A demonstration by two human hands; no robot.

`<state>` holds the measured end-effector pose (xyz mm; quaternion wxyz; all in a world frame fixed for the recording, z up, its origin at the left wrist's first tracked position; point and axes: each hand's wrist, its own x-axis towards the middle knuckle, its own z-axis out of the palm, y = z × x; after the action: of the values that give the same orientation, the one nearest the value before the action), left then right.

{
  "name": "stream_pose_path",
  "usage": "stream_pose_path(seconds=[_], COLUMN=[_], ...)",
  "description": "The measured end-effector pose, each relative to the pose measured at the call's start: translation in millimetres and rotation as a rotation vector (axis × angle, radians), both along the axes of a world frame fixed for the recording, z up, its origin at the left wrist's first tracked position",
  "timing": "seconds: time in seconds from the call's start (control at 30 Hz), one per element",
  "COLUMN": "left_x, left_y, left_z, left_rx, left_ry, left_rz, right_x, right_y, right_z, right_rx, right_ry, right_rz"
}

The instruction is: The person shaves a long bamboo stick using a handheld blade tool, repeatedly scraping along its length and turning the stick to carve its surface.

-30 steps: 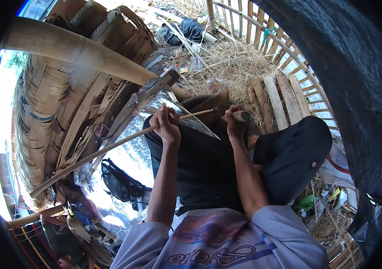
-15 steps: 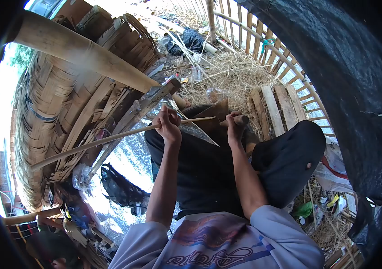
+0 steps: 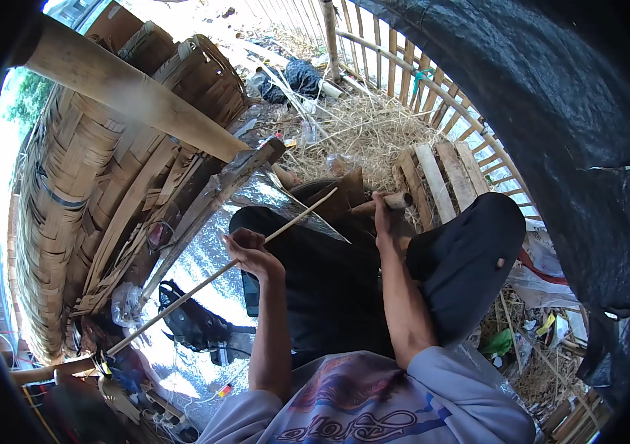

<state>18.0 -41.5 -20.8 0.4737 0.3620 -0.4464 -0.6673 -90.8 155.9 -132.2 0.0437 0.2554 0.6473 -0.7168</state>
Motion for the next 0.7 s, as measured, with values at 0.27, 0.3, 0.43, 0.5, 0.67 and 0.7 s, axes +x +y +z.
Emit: stream_pose_path(seconds=[0.27, 0.3, 0.43, 0.5, 0.67, 0.7], left_x=[-27.8, -34.5, -73.7, -89.5, -98.1, -99.1], left_y=[-1.7, -1.7, 1.4, 5.7, 19.6, 17.2], left_z=[26.1, 28.7, 33.9, 30.8, 36.5, 29.0], left_rx=[0.047, 0.048, -0.044, -0.155, -0.204, -0.272], left_ry=[-0.016, -0.027, -0.095, -0.089, -0.065, -0.057], left_rz=[-0.027, -0.032, 0.007, 0.002, -0.107, -0.108], right_x=[-2.4, -1.9, 0.8, 3.2, 3.9, 2.5], right_y=[-4.1, -7.3, -12.7, -14.0, -27.7, -29.8], right_z=[18.3, 19.2, 12.7, 10.3, 14.9, 5.5], right_rx=[-0.014, -0.018, 0.027, 0.121, -0.031, -0.032], right_ry=[-0.029, -0.031, -0.044, 0.001, -0.11, -0.111], right_rz=[0.012, 0.027, 0.02, 0.041, 0.022, 0.024])
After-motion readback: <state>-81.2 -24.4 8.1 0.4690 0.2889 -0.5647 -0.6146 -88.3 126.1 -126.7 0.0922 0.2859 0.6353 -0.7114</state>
